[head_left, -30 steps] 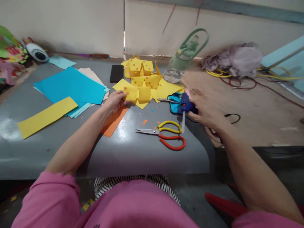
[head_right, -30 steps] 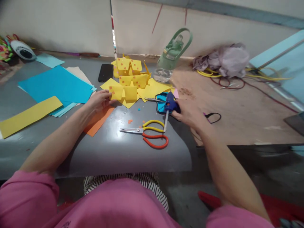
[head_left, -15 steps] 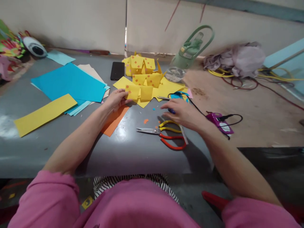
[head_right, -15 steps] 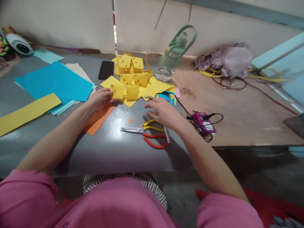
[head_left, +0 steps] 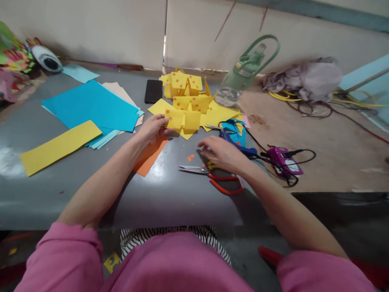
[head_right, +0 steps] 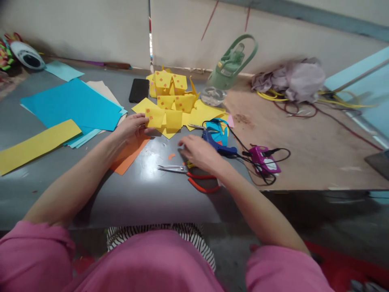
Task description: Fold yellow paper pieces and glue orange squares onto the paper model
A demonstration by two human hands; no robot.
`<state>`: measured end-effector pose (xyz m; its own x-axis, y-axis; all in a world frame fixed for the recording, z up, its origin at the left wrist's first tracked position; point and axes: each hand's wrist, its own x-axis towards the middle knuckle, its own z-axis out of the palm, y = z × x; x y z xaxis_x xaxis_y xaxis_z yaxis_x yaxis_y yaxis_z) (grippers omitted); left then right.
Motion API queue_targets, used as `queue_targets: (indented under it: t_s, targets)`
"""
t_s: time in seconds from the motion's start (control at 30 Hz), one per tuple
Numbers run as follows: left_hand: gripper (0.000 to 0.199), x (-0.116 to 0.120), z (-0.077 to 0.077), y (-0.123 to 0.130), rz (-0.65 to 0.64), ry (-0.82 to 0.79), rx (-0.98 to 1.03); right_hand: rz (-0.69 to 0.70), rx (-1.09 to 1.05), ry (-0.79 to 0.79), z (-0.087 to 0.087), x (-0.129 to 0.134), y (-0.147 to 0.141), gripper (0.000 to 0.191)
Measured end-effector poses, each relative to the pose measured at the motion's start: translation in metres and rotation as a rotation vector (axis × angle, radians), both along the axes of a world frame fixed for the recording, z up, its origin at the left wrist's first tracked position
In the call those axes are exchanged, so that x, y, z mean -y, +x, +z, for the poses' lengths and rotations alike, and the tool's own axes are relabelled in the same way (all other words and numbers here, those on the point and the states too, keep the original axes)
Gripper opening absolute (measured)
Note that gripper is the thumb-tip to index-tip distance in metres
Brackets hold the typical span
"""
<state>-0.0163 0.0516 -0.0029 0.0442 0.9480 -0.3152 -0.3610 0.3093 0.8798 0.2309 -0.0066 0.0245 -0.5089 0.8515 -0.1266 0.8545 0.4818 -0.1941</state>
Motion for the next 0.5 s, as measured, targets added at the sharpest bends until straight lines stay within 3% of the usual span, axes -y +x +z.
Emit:
queue_targets:
  t_s: [0.1,0.23,0.37,0.5]
  targets:
    - [0.016,0.0,0.001,0.001,0.011,-0.002,-0.003,-0.186,0.184,0.178,0.005,0.005,0.05,0.037]
    - [0.02,0.001,0.001,0.002,-0.003,0.001,0.016,-0.197,0.191,0.058,0.003,-0.002,0.103,0.038]
    - [0.022,0.001,-0.002,0.001,-0.027,0.032,0.034,-0.175,0.067,0.14,-0.004,-0.011,0.117,0.032]
    - [0.02,-0.002,-0.003,0.0,0.002,0.02,0.029,-0.191,-0.115,0.271,0.002,-0.01,0.121,0.023]
